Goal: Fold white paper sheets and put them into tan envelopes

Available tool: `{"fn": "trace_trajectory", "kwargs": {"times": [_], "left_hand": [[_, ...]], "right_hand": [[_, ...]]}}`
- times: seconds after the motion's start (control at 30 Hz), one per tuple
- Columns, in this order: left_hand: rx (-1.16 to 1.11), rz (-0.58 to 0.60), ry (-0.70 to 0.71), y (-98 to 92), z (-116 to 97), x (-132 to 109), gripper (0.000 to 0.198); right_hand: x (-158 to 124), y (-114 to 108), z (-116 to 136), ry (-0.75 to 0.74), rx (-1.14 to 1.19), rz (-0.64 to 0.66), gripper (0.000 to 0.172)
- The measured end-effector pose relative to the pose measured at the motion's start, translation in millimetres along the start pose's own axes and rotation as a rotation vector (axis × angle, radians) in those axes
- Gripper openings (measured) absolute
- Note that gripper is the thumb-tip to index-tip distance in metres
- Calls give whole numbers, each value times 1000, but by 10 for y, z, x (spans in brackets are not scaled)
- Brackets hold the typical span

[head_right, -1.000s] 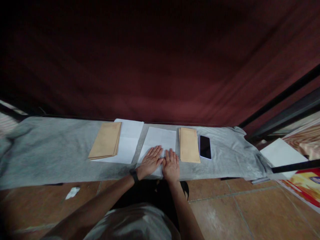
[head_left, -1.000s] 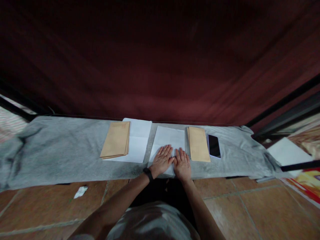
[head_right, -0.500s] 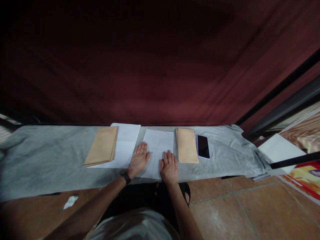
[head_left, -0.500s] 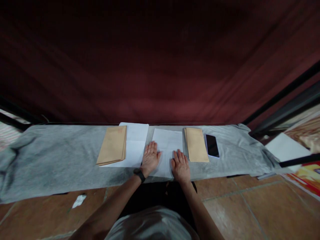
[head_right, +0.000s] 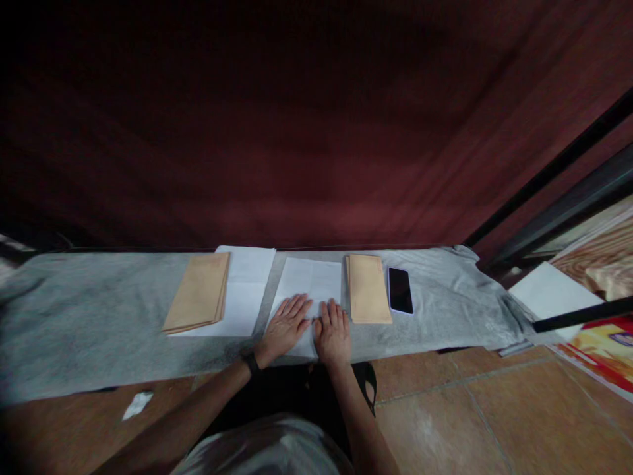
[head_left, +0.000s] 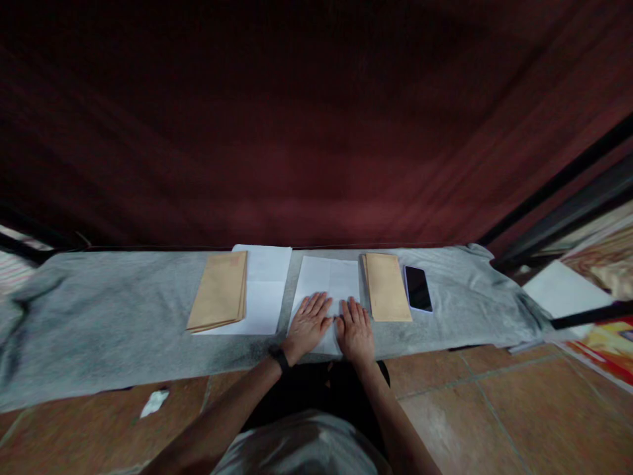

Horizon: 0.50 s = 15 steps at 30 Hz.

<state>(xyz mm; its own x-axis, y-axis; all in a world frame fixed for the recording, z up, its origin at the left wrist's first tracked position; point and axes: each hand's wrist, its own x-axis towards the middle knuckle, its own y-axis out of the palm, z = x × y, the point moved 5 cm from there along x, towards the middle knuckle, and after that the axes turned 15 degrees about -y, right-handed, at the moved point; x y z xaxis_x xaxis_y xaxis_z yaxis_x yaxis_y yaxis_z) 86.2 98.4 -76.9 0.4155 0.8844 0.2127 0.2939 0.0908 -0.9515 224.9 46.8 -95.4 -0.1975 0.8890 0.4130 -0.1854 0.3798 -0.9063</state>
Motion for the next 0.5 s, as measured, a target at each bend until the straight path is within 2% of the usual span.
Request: {"fn": "trace_trajectory", "kwargs": {"times": [0.1, 0.3, 0.5], "left_hand": [[19, -4, -28, -20, 61, -77, 52], [48, 17, 58, -68, 71, -313, 53], [44, 12, 34, -90, 54, -332, 53]], "right_hand": [[1, 7, 4, -1, -5, 4, 50], [-9, 29, -14, -6, 4, 0, 51], [21, 16, 118, 16, 53, -31, 49]]}}
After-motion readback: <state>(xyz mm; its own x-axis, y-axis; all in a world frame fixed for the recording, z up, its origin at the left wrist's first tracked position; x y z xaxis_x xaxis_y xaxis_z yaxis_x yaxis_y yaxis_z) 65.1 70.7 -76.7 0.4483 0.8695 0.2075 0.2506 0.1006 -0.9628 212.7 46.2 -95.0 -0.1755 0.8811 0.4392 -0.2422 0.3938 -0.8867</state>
